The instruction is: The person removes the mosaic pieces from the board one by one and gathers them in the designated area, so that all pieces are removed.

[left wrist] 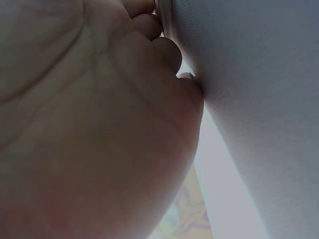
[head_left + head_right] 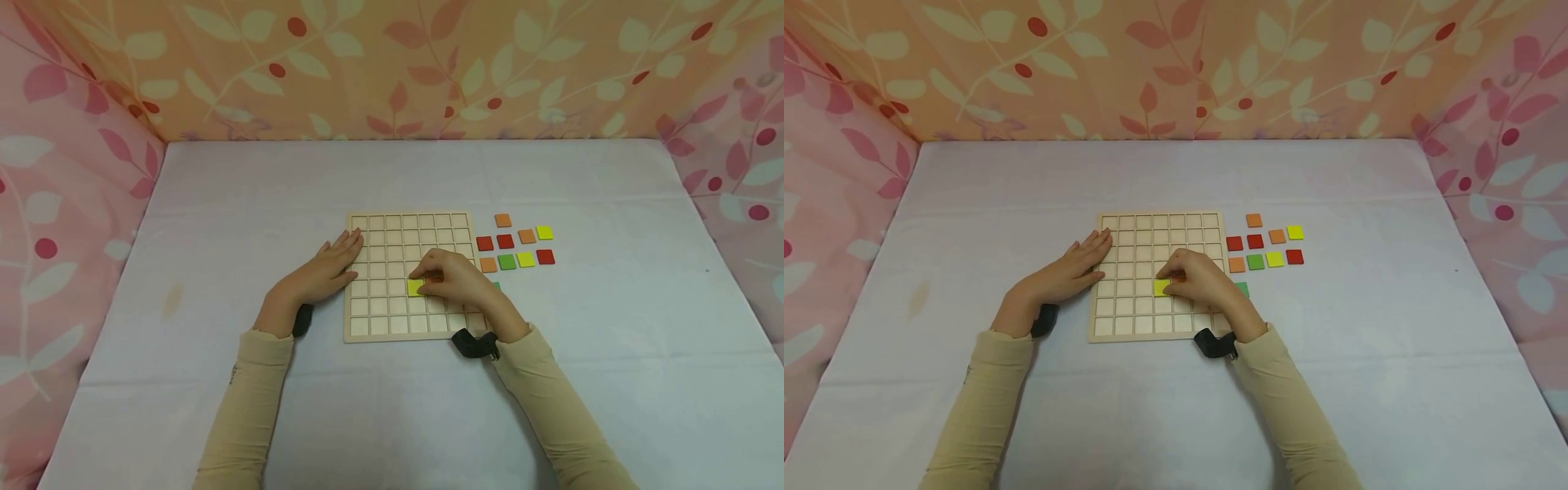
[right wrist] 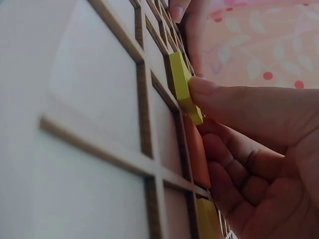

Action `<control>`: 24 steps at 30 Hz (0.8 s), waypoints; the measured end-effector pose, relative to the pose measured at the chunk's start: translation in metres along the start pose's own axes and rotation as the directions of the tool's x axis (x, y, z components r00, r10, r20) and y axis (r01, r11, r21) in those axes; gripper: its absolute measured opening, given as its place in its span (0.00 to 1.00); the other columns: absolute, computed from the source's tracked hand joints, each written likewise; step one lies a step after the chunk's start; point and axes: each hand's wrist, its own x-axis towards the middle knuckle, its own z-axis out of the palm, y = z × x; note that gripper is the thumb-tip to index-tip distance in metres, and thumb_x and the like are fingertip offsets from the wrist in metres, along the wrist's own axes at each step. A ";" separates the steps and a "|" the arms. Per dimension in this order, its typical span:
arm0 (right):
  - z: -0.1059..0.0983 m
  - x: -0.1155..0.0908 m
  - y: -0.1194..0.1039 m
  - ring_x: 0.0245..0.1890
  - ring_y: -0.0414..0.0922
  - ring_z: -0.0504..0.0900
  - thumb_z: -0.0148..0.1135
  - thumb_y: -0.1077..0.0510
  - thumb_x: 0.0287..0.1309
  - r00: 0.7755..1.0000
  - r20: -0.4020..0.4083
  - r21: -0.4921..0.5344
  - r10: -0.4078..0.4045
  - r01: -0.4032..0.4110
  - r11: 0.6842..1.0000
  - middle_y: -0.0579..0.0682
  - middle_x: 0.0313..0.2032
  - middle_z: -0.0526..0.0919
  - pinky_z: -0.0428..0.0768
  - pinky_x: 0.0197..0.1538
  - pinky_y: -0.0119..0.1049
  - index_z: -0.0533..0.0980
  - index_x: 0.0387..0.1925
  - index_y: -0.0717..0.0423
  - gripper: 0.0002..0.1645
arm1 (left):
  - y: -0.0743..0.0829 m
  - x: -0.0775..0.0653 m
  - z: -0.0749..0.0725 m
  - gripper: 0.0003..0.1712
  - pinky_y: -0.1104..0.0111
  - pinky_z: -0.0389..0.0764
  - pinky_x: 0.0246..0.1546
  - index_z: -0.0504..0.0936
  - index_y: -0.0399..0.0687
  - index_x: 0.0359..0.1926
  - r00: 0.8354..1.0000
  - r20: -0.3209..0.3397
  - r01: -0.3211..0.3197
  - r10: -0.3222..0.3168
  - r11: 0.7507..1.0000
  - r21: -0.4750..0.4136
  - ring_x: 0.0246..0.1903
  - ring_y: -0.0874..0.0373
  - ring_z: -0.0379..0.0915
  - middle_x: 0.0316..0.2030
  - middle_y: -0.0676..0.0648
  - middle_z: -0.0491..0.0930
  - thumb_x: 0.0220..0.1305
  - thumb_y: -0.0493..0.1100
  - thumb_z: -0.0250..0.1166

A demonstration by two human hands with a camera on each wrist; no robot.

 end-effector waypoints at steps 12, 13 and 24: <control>0.000 -0.003 0.000 0.34 0.41 0.72 0.75 0.61 0.44 1.000 0.018 -0.031 0.003 -0.003 1.000 0.45 0.37 0.77 0.73 0.38 0.34 0.84 0.35 0.56 0.12 | 0.003 0.000 -0.002 0.38 0.51 0.32 0.68 0.40 0.37 0.73 1.000 0.000 -0.007 0.007 1.000 -0.009 0.72 0.50 0.24 0.73 0.43 0.33 0.72 0.40 0.50; 0.000 -0.003 -0.001 0.35 0.41 0.72 0.75 0.60 0.44 1.000 0.025 -0.038 0.005 -0.004 0.999 0.45 0.38 0.77 0.73 0.38 0.34 0.83 0.36 0.56 0.13 | 0.003 -0.001 -0.002 0.38 0.52 0.32 0.68 0.40 0.37 0.73 1.000 0.000 -0.005 0.005 1.000 -0.011 0.72 0.50 0.24 0.74 0.43 0.33 0.72 0.40 0.50; 0.003 -0.005 -0.002 0.40 0.43 0.73 0.75 0.62 0.43 0.998 0.060 -0.098 -0.021 0.027 0.995 0.45 0.41 0.75 0.73 0.44 0.37 0.82 0.38 0.56 0.16 | 0.001 -0.001 -0.001 0.38 0.52 0.32 0.68 0.39 0.38 0.73 1.000 -0.001 -0.004 0.004 1.000 -0.013 0.72 0.51 0.23 0.74 0.44 0.32 0.72 0.41 0.50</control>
